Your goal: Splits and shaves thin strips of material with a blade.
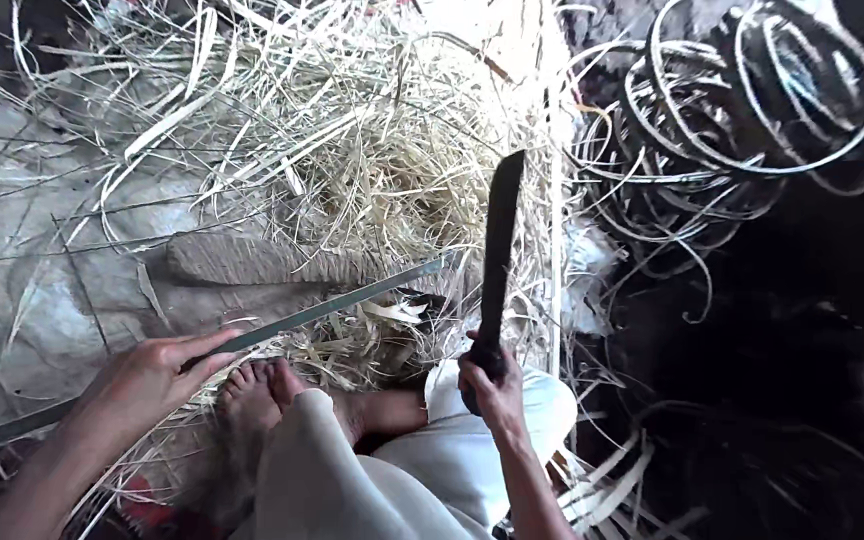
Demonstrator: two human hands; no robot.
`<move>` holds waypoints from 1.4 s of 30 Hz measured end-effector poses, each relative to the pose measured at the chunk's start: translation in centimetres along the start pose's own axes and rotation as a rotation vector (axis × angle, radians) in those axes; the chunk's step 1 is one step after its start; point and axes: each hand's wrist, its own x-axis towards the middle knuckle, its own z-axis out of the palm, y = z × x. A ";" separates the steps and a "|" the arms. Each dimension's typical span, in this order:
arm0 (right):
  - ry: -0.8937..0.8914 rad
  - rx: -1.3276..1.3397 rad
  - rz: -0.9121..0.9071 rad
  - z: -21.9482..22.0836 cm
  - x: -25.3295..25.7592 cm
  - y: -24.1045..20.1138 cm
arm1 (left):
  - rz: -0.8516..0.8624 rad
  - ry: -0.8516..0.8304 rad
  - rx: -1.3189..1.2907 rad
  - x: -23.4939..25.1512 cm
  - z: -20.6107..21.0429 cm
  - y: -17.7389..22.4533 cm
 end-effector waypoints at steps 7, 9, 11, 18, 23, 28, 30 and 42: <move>-0.088 -0.222 -0.097 2.1 1.9 1.5 | -0.111 -0.072 -0.037 0.2 1.1 -1.9; -0.095 -0.244 -0.092 2.4 1.8 2.0 | -0.160 -0.117 -0.043 0.5 0.9 -2.1; -0.104 -0.265 -0.069 2.5 1.7 2.4 | -0.179 -0.154 -0.044 0.9 0.8 -2.2; -0.138 -0.456 -0.091 2.6 2.0 2.9 | -0.081 -0.141 -0.087 1.6 2.4 -4.5; -0.145 -0.562 -0.128 3.1 1.7 2.9 | -0.078 -0.126 -0.135 1.6 3.1 -5.0; -0.161 -0.642 -0.036 3.8 1.8 2.8 | -0.069 -0.129 -0.100 1.4 2.5 -4.8; -0.173 -0.643 -0.015 3.9 1.8 2.8 | -0.068 -0.121 -0.075 1.3 2.3 -4.4; -0.137 -0.683 -0.119 4.6 1.0 2.4 | -0.147 -0.198 -0.032 1.4 1.9 -3.1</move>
